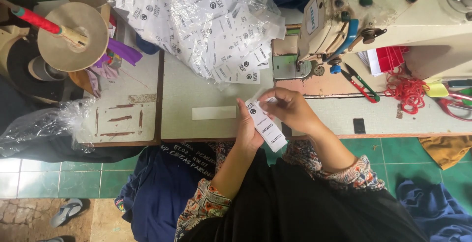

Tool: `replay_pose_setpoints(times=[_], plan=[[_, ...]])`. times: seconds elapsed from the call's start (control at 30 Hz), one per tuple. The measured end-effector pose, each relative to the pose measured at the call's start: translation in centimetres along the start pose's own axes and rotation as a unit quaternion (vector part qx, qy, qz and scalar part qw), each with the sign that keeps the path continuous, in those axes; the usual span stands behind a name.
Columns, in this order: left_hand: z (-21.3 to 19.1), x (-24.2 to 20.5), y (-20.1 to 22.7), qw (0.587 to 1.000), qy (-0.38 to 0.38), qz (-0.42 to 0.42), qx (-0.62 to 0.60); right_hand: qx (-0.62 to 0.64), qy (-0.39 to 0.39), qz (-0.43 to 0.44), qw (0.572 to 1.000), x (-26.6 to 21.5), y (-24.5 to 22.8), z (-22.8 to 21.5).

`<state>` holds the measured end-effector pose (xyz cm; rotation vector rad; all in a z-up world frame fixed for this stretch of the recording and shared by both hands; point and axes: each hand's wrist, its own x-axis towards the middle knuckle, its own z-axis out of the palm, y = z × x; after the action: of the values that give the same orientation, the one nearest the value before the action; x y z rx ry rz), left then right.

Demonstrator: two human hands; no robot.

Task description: Sorting and stacking small garment labels on a workbench next to a sewing machine

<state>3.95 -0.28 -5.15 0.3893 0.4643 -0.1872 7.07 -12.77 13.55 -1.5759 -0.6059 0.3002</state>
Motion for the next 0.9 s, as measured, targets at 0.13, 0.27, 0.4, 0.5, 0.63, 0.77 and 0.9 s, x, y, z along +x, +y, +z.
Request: replay_pose_setpoints(times=[0.13,0.27,0.4,0.5,0.63,0.77,0.9], plan=[[3.9,-2.7,1.3,1.000,0.015,0.004,0.000,0.038,-0.017,0.012,0.999,0.0,-0.3,0.5],[2.9,-2.6,1.1,0.999,0.000,0.023,-0.034,-0.038,-0.034,0.076,0.996,-1.3,0.0,0.5],[6.1,-5.3,1.8,0.999,0.000,0.026,-0.034,-0.078,-0.048,0.148,0.985,-1.9,-0.4,0.3],[7.7,-6.3,2.4,0.999,-0.038,0.012,-0.028,-0.099,-0.068,0.169,0.978,-1.6,-0.1,0.0],[8.2,-7.3,2.7,0.996,-0.058,0.028,-0.057,-0.097,-0.080,0.170,0.977,-1.3,-0.9,0.8],[5.3,-5.2,2.3,0.997,-0.047,0.009,-0.065,-0.149,-0.104,0.171,0.968,-0.1,-2.9,0.4],[-0.2,-0.7,1.0,0.998,-0.008,0.003,-0.057,-0.336,-0.041,-0.006,0.941,4.3,1.4,-0.8]])
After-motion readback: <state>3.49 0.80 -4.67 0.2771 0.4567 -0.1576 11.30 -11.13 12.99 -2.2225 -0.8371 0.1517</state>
